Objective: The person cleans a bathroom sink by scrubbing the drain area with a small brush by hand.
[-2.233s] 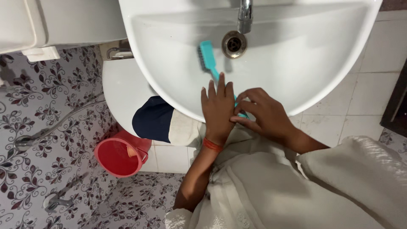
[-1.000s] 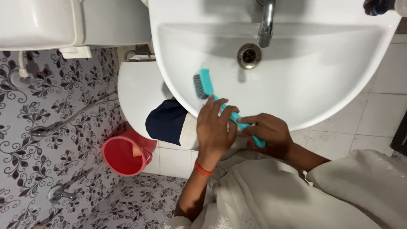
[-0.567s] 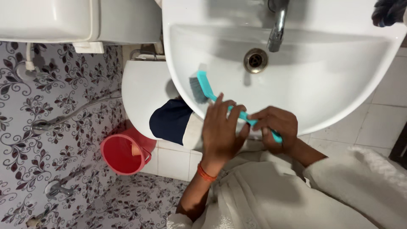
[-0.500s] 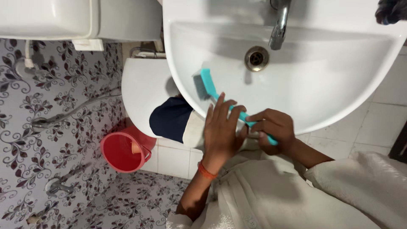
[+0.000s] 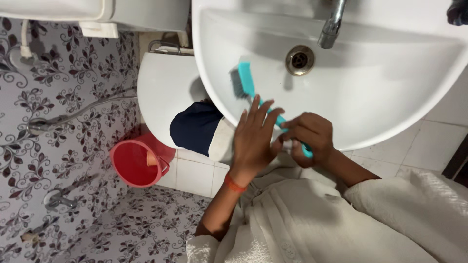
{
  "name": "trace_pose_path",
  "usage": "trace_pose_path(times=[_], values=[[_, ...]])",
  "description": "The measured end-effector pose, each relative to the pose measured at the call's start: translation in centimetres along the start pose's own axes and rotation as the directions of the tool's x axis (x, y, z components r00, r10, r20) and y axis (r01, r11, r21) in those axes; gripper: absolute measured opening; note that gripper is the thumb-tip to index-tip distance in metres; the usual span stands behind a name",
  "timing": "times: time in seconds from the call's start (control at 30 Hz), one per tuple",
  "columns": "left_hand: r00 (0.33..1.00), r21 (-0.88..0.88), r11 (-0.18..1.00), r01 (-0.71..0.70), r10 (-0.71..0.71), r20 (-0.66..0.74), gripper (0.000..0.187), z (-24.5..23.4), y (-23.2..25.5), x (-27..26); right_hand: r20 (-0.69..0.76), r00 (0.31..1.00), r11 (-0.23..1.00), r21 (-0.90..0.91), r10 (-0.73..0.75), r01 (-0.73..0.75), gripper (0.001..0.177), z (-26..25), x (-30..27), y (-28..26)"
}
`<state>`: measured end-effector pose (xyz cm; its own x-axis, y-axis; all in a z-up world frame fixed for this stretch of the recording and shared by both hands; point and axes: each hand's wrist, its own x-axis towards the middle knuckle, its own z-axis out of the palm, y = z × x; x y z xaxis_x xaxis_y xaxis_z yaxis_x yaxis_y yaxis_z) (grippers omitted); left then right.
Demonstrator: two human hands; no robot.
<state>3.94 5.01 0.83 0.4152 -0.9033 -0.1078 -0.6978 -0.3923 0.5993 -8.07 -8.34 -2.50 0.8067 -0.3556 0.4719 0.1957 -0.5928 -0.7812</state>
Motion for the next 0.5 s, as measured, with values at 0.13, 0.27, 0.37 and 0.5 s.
trace_pose_path(times=[0.13,0.27,0.37,0.5], values=[[0.998,0.069,0.997,0.022,-0.018,-0.057,0.056,1.4,-1.3,1.8,0.038,0.999,0.993,-0.118,0.031,-0.026,0.007,1.0,1.6,0.6],[0.996,0.034,0.995,0.094,-0.093,-0.006,0.062,0.5,0.2,0.4,0.017,0.998,0.998,-0.003,0.068,-0.068,0.007,0.0,1.6,-0.2],[0.992,0.023,0.993,0.112,-0.113,0.051,0.066,-0.1,0.5,-0.6,-0.010,1.000,0.999,0.053,-0.006,0.006,0.010,0.0,1.0,-0.9],[0.992,0.128,0.988,0.082,-0.068,-0.105,0.067,0.3,-0.8,1.0,0.022,0.999,0.995,-0.092,0.049,-0.047,0.007,1.7,2.2,-0.8]])
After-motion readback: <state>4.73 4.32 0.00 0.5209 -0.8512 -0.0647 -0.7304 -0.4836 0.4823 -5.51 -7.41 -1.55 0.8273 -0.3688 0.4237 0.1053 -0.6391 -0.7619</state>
